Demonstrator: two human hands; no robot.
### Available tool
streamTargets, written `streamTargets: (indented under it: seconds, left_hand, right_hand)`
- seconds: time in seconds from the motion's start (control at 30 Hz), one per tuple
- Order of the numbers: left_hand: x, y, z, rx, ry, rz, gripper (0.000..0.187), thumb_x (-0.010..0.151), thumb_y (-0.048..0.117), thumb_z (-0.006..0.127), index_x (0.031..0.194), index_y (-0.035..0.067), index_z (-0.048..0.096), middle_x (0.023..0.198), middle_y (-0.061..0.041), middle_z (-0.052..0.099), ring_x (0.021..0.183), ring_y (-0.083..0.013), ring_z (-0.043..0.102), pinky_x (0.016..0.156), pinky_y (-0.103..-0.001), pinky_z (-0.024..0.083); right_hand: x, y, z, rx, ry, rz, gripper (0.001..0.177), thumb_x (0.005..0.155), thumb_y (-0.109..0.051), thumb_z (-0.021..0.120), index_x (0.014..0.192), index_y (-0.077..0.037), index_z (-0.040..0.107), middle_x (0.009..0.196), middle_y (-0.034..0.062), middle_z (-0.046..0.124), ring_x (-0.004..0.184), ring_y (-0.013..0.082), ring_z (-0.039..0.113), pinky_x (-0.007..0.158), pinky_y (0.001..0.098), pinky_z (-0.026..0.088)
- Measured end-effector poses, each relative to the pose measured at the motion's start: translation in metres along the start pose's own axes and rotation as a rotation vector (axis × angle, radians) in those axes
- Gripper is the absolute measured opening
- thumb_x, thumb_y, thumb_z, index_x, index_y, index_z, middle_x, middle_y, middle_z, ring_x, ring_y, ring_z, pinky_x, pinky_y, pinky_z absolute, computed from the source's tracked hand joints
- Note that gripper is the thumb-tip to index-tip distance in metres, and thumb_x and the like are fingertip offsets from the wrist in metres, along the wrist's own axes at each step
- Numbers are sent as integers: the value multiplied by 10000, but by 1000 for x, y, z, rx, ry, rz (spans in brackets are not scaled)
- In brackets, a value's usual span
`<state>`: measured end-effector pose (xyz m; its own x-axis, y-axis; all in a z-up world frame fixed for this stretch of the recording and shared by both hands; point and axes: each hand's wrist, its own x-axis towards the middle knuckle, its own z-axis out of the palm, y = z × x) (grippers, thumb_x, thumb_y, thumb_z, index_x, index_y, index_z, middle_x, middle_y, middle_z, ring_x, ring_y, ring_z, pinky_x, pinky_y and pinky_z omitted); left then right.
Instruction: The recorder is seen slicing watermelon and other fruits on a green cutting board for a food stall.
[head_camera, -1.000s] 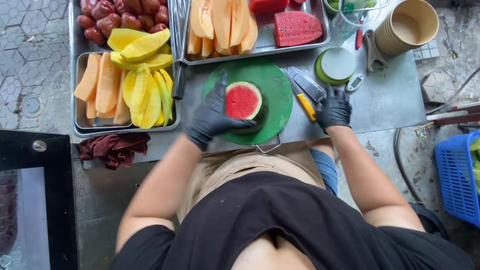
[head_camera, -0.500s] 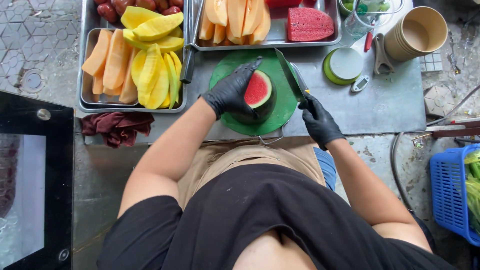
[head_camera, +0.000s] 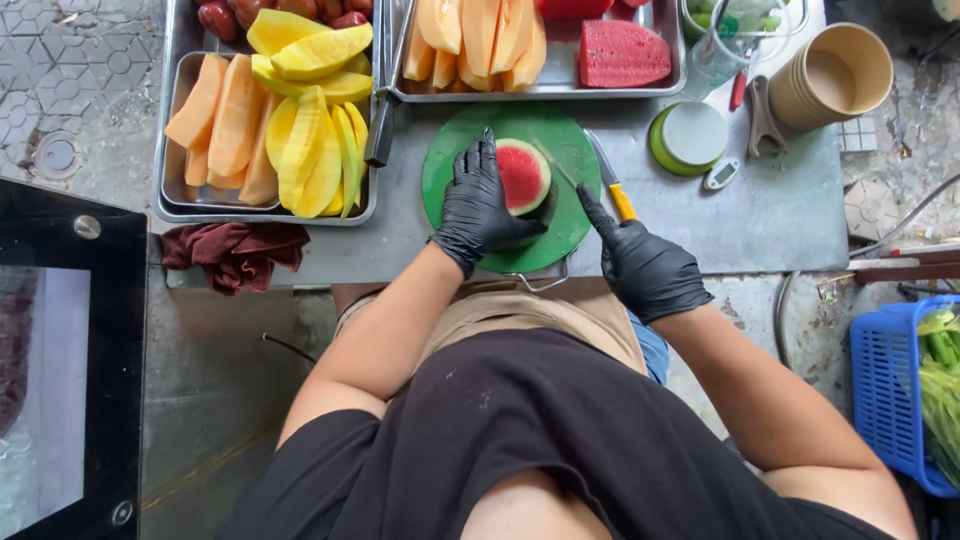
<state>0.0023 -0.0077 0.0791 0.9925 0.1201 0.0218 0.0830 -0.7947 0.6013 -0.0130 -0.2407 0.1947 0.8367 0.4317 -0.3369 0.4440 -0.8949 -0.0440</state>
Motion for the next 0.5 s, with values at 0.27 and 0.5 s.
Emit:
streamTargets:
  seconds: [0.27,0.5]
  left_hand:
    - [7,-15,-7,-94,-110,103,1666,403,620,995,1560,-78,22,1472,-277,422,1347,-435,435,1161,-459,360]
    - [-10,18,1,52,14,-55,1637,460,756,955,1509,-86,23,1540,-337,231,1385,-577,237,1095,-585,328]
  right_hand:
    - [4,1,3,-43,10,-114,896,877,-69,518,1625,-394,148,843,228,620,601,382,687,524,520,568]
    - [15,0,-3,-128,14,-196,940,864,-66,546,1649,-359,119,761,164,645,593,342,681,507,500,560]
